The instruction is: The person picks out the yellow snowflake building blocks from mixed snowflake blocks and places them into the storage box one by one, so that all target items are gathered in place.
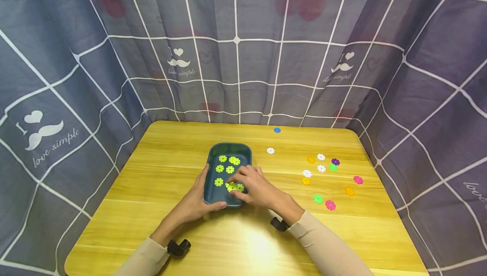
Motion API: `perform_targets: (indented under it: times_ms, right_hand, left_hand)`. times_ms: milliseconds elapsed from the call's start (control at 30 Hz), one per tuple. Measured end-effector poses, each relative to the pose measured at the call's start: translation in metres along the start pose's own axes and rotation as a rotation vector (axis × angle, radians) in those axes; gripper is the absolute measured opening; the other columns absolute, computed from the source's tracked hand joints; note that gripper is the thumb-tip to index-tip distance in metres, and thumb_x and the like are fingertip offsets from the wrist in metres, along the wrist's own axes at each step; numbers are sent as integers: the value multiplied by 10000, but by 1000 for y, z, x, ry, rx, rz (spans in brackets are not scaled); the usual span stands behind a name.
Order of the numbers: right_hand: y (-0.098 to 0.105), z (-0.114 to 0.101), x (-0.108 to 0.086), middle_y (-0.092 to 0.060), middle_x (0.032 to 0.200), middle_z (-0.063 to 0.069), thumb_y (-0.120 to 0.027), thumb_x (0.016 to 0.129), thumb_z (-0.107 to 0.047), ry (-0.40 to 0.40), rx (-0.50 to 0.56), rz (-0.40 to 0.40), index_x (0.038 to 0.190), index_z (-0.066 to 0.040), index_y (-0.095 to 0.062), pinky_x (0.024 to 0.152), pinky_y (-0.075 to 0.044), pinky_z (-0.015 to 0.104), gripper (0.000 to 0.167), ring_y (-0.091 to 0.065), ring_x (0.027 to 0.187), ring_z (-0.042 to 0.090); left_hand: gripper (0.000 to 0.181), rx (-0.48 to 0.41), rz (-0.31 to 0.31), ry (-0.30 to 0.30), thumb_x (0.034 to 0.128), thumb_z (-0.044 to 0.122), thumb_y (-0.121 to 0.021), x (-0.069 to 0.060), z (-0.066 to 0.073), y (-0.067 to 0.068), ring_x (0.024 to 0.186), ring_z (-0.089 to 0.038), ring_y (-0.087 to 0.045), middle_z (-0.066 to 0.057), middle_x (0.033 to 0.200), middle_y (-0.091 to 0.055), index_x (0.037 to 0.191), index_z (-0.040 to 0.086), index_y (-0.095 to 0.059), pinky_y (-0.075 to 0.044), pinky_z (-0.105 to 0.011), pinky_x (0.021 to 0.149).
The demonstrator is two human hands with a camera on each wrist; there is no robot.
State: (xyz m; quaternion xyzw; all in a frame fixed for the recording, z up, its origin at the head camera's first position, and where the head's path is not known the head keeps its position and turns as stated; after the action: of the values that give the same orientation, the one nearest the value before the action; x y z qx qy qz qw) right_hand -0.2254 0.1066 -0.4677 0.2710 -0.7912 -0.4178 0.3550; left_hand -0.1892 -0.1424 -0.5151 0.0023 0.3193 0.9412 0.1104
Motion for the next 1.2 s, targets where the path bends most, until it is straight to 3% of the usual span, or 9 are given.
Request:
perform_targets:
  times_ms: [233,433,633,733,1200]
  right_hand:
    - [0,-2,0,-771,1247,42,-879,1074,-284,-3,-4,0,1341,-155,-833,996,-425,444,300,-670,1259,222]
    - [-9,10,-2,-753,1235,-9,-835,1110,-356,44,22,60,1345,-226,-826,966,-419,437,269,-659,1251,181]
    - [-2,3,-1,-765,1273,38,-859,1090,-341,-25,6,-15,1353,-216,-822,1010,-426,442,293,-666,1290,207]
    - [-1,2,-1,-759,1278,-2,-856,1093,-356,-36,-6,-22,1357,-237,-820,1019,-425,429,293,-664,1297,190]
    - [3,2,-6,-746,1234,-33,-912,1044,-302,-3,-22,49,1310,-208,-831,973,-424,421,294,-690,1212,168]
  left_hand:
    - [1473,2,0,-3,897,556,-1002,0,-1,0,1682,-497,-463,-170,1973,-120,1899,228,27,-476,-740,1285]
    - [1479,1,2,5,891,576,-1002,0,-1,0,1703,-490,-437,-146,1979,-110,1899,251,29,-463,-737,1298]
    - [1484,4,1,6,889,595,-999,0,-1,0,1708,-485,-431,-143,1979,-110,1899,259,36,-461,-733,1301]
    - [1493,5,3,2,881,620,-996,0,-1,0,1711,-483,-426,-140,1979,-110,1899,254,34,-457,-733,1304]
    - [1483,16,0,-2,889,581,-1003,0,0,0,1702,-495,-438,-163,1974,-122,1899,215,21,-470,-737,1292]
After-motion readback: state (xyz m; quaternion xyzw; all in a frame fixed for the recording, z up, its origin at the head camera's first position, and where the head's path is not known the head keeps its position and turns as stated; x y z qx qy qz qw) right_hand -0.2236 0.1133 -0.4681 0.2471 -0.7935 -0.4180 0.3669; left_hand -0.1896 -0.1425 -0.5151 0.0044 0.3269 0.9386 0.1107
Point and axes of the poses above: each hand's wrist, its own x-axis towards the middle knuckle, its own y-axis out of the back of the hand, z = x × y, the point moved 3 cm from there along x, towards the middle knuckle
